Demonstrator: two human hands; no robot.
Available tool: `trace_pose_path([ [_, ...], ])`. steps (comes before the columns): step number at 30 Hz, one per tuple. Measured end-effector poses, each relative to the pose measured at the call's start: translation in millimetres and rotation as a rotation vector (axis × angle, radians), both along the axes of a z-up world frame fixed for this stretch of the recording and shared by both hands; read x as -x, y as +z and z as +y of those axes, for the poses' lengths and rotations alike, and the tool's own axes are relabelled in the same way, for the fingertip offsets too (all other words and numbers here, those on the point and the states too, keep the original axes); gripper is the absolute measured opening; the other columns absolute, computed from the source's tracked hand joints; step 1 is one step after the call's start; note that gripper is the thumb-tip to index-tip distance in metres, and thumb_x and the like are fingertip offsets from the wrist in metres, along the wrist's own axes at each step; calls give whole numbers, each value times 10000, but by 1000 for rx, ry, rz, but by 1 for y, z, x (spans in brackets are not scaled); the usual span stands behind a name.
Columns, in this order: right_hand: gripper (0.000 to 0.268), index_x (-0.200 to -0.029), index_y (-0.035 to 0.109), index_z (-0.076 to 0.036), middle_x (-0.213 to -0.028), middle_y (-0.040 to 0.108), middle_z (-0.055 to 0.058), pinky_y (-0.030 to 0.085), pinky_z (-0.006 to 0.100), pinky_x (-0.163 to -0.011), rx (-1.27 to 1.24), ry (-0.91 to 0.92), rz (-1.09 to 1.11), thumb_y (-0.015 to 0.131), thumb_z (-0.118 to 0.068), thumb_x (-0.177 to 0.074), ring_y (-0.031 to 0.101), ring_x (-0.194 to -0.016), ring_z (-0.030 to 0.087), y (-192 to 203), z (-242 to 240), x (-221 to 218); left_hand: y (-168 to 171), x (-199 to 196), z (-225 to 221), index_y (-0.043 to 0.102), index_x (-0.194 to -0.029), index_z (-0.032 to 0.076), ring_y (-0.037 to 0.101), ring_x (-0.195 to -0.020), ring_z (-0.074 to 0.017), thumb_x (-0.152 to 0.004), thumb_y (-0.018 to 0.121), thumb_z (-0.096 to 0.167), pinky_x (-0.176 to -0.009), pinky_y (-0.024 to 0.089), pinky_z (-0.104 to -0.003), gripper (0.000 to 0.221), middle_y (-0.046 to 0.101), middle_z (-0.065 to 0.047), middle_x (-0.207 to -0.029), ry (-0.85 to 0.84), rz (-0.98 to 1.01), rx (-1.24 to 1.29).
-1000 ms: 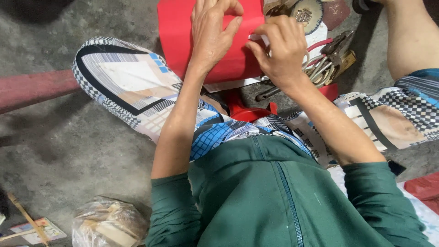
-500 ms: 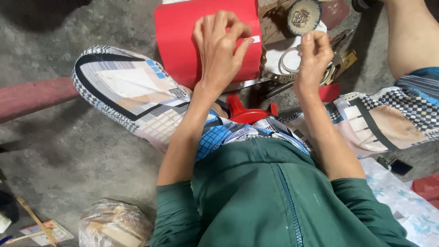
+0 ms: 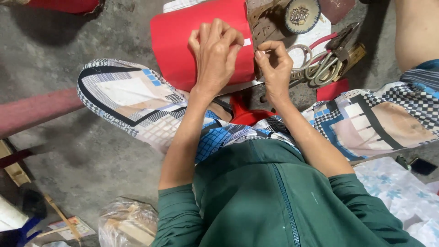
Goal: A person is seen hammering small tacks into the wooden frame of a drum to secure a red decorative covering.
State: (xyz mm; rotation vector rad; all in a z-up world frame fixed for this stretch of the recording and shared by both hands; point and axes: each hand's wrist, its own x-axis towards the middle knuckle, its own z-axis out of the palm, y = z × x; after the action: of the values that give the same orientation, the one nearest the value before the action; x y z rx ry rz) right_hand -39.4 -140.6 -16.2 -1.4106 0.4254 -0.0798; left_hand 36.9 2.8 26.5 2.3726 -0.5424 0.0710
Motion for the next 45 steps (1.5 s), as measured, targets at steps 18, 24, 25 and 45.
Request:
trace_pose_path([
  [18, 190, -1090, 619, -54, -863, 599, -12, 440, 182, -672, -116, 14, -4, 726, -141, -959, 516, -739, 57, -12, -6, 2, 5, -6, -9, 713, -958, 131, 497, -884, -200, -875, 748, 96, -975, 289, -476, 97, 550, 0, -905, -65, -50, -129],
  [24, 184, -1095, 616, -58, -849, 589, -23, 423, 173, -640, -120, 13, -3, 719, -131, -961, 498, -714, 47, -9, -7, 2, -3, -10, -16, 711, -979, 112, 521, -828, -199, -855, 768, 34, -1030, 303, -512, 157, 569, -22, -891, -152, -313, -305],
  [25, 188, -1095, 615, -58, -831, 589, -22, 423, 173, -624, -127, 10, 0, 721, -134, -961, 499, -698, 47, -9, -7, 3, -7, -10, -18, 729, -952, 101, 520, -805, -195, -835, 763, -5, -1038, 302, -514, 161, 585, -30, -870, -171, -366, -346],
  [45, 179, -1098, 605, -49, -867, 599, -2, 462, 200, -699, 0, 47, -41, 695, -151, -982, 531, -747, 70, -10, -8, 1, -23, -6, 13, 587, -902, 114, 411, -832, -216, -918, 696, 53, -843, 299, -405, 126, 486, -43, -854, -204, -293, -308],
])
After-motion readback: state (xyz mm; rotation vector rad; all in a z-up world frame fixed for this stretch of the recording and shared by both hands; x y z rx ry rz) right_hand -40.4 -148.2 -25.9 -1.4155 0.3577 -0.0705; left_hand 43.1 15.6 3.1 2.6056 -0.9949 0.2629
